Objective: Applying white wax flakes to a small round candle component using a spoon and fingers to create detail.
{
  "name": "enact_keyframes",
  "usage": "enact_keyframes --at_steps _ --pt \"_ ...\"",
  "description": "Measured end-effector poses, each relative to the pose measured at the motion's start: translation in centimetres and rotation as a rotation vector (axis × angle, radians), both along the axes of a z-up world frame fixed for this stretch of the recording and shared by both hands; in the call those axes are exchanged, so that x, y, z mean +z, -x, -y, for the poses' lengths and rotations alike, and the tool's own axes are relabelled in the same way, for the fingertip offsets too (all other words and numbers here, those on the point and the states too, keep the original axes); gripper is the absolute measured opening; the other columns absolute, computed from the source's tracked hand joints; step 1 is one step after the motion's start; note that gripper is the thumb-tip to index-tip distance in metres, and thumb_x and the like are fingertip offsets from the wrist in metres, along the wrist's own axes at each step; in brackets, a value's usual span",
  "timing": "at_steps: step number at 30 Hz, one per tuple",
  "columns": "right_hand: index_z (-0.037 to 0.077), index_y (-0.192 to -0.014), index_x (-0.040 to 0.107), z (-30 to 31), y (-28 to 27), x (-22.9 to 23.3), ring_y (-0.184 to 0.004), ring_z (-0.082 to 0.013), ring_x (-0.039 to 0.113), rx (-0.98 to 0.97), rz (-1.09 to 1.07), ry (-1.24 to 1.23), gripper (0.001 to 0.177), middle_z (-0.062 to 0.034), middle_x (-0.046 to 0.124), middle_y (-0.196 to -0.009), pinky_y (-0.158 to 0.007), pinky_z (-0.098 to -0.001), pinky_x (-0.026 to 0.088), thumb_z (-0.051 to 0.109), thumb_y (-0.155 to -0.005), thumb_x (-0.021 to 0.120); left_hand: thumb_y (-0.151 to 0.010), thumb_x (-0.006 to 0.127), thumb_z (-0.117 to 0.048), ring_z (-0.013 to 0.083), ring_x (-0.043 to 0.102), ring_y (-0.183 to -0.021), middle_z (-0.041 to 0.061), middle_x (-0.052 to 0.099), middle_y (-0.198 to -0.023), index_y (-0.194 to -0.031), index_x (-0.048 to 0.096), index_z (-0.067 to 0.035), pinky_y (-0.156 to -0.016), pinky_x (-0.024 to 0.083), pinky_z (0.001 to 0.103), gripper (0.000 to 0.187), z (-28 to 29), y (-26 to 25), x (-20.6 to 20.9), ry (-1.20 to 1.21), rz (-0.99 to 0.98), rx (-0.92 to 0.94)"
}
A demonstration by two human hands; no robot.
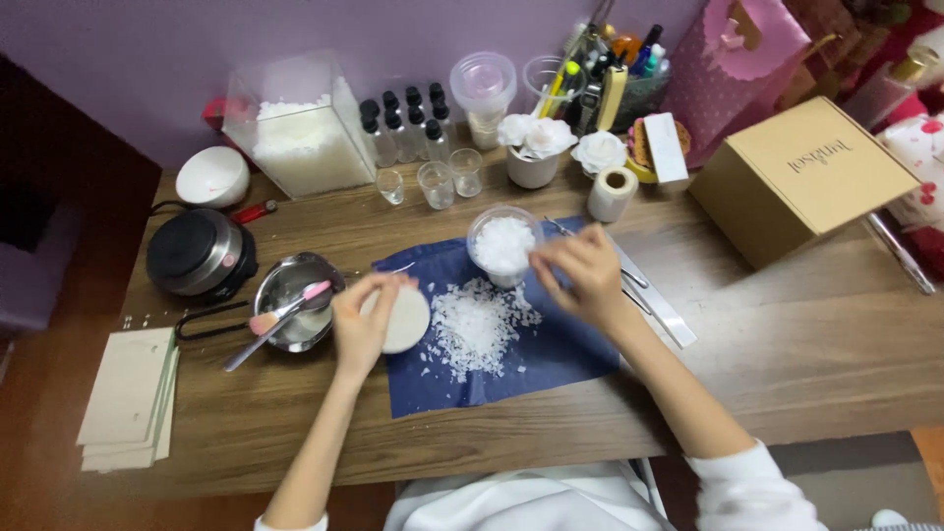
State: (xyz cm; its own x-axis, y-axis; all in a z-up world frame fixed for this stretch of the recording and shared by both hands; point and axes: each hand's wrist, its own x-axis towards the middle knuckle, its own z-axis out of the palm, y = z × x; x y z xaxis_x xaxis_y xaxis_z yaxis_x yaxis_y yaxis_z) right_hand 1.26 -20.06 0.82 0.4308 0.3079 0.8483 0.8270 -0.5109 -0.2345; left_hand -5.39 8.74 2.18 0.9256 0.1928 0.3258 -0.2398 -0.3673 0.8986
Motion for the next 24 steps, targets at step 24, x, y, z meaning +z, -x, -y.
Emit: enact_keyframes --at_steps 24 --pt "0.014 -0.090 0.064 -4.3 3.2 0.1 -0.074 -0.0199 0.060 0.271 -0.253 0.653 0.018 -0.0025 0.062 -0.090 -0.060 -0.0304 0.040 0.028 -0.080 0.068 -0.084 0.065 -0.012 0.0285 0.069 -0.079 0.011 0.071 -0.076 -0.085 0.070 -0.009 -0.071 0.054 0.035 0.006 -2.6 2.1 -4.7 -0.218 -0.063 -0.085"
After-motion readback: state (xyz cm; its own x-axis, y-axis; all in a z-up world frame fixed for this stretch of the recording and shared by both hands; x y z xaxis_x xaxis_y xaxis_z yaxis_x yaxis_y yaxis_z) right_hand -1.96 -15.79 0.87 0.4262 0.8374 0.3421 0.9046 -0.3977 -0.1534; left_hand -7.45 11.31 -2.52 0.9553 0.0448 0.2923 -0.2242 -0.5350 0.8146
